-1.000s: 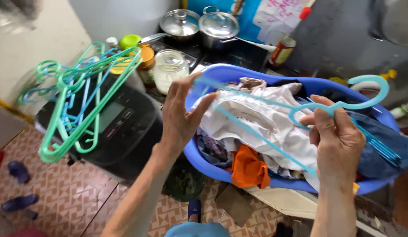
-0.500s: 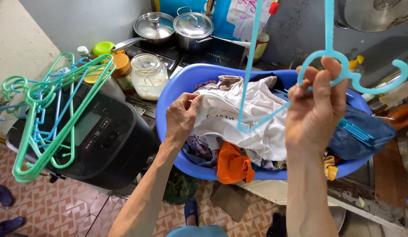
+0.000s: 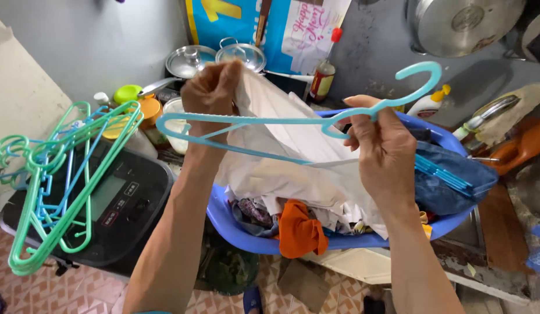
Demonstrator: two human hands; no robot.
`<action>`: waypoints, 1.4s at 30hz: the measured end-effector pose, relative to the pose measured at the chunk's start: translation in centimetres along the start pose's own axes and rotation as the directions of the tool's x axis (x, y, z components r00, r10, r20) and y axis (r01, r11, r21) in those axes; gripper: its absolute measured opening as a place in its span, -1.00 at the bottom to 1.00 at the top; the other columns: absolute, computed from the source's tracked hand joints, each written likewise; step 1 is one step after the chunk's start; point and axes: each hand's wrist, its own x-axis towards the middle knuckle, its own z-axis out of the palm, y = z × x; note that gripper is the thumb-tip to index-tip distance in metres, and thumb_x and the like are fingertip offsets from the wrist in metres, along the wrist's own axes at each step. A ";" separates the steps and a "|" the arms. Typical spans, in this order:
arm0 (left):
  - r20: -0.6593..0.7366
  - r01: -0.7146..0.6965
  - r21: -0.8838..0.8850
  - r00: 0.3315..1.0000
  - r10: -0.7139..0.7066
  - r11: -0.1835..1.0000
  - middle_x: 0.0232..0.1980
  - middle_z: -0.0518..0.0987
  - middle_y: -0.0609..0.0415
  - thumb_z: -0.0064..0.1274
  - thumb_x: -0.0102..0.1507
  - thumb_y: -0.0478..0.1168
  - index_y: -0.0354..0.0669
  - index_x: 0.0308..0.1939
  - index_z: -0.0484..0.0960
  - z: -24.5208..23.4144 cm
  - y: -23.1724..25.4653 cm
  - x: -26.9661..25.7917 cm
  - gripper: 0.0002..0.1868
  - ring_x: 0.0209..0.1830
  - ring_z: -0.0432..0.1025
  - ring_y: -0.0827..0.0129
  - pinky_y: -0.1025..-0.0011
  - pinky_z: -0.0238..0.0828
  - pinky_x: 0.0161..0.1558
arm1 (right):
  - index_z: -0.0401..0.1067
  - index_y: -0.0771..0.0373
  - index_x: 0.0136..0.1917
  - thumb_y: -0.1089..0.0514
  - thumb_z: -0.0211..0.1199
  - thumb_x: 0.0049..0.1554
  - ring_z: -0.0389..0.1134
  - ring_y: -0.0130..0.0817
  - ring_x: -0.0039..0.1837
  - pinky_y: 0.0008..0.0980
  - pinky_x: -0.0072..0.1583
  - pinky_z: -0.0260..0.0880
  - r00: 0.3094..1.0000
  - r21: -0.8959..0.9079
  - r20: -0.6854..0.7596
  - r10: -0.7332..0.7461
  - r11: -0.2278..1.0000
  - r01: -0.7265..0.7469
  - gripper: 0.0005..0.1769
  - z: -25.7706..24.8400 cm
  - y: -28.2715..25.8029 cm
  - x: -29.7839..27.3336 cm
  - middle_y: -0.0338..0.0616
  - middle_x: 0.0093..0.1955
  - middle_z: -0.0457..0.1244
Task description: Hanging laundry on hangers and placing them on a rod
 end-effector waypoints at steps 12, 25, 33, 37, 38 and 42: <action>0.007 0.037 0.244 0.999 -0.040 0.969 -0.47 0.59 0.13 -0.02 0.24 -0.08 -0.19 -0.22 0.60 -0.2 4.8 -0.6 -0.75 -0.73 0.42 0.54 0.62 0.42 -0.74 | 0.40 0.23 -0.05 0.16 -0.03 0.34 0.34 -0.38 -0.31 -0.33 -0.16 0.31 0.987 -0.453 -0.085 0.133 0.878 -0.157 -0.78 -1.6 2.9 -0.8 -0.20 -0.39 0.27; 0.566 -0.661 0.342 0.712 0.415 0.668 0.02 0.58 0.02 -0.20 0.38 -0.08 -0.06 -0.02 0.52 -0.2 6.5 -0.9 -0.76 -0.45 0.48 0.45 0.51 0.39 -0.54 | 0.26 0.16 -0.20 0.11 0.00 0.25 0.28 -0.46 -0.37 -0.44 -0.24 0.30 0.941 -0.326 0.088 0.328 0.902 -0.284 -0.81 -0.9 1.1 2.6 -0.25 -0.15 0.38; 0.696 -0.801 0.410 0.584 0.417 0.437 -0.33 0.54 0.05 -0.09 0.32 0.16 -0.16 -0.34 0.47 -0.2 5.0 0.6 -0.55 -0.32 0.44 0.22 0.21 0.30 -0.26 | 0.37 0.24 0.09 0.05 -0.01 0.25 0.33 -0.42 -0.22 -0.48 -0.10 0.38 0.948 -0.094 0.241 0.209 0.977 -0.191 -0.72 -3.6 -1.3 4.1 -0.16 -0.02 0.33; 0.638 -0.734 0.436 0.660 0.397 0.521 -0.31 0.53 0.07 -0.03 0.32 0.12 -0.21 -0.35 0.49 -1.7 4.7 1.3 -0.56 -0.30 0.38 0.21 0.22 0.26 -0.25 | 0.10 0.19 0.40 -0.34 -0.11 0.06 0.12 -0.28 0.41 -0.32 0.32 0.05 0.917 -0.325 0.252 0.308 0.920 -0.220 -0.20 -6.9 0.8 3.5 -0.08 0.37 0.14; 0.590 -0.696 0.462 0.704 0.396 0.549 -0.33 0.52 0.04 0.02 0.31 0.10 -0.22 -0.37 0.49 -2.3 4.4 1.5 -0.57 -0.34 0.35 0.23 0.25 0.24 -0.32 | 0.24 0.20 0.30 -0.14 0.03 0.06 0.20 -0.38 0.25 -0.39 0.19 0.15 0.876 -0.296 0.245 0.415 0.893 -0.340 -0.38 -7.6 2.1 2.9 -0.13 0.25 0.22; 0.453 -0.561 0.539 0.822 0.345 0.629 -0.38 0.52 0.03 0.23 0.22 0.05 -0.22 -0.39 0.59 -3.2 3.2 1.2 -0.61 -0.42 0.37 0.33 0.37 0.27 -0.47 | 0.48 0.23 0.05 0.15 0.19 0.16 0.22 -0.55 -0.06 -0.54 -0.10 0.25 0.918 -0.105 0.141 0.371 0.928 -0.359 -0.79 -8.5 5.2 0.2 -0.30 -0.06 0.31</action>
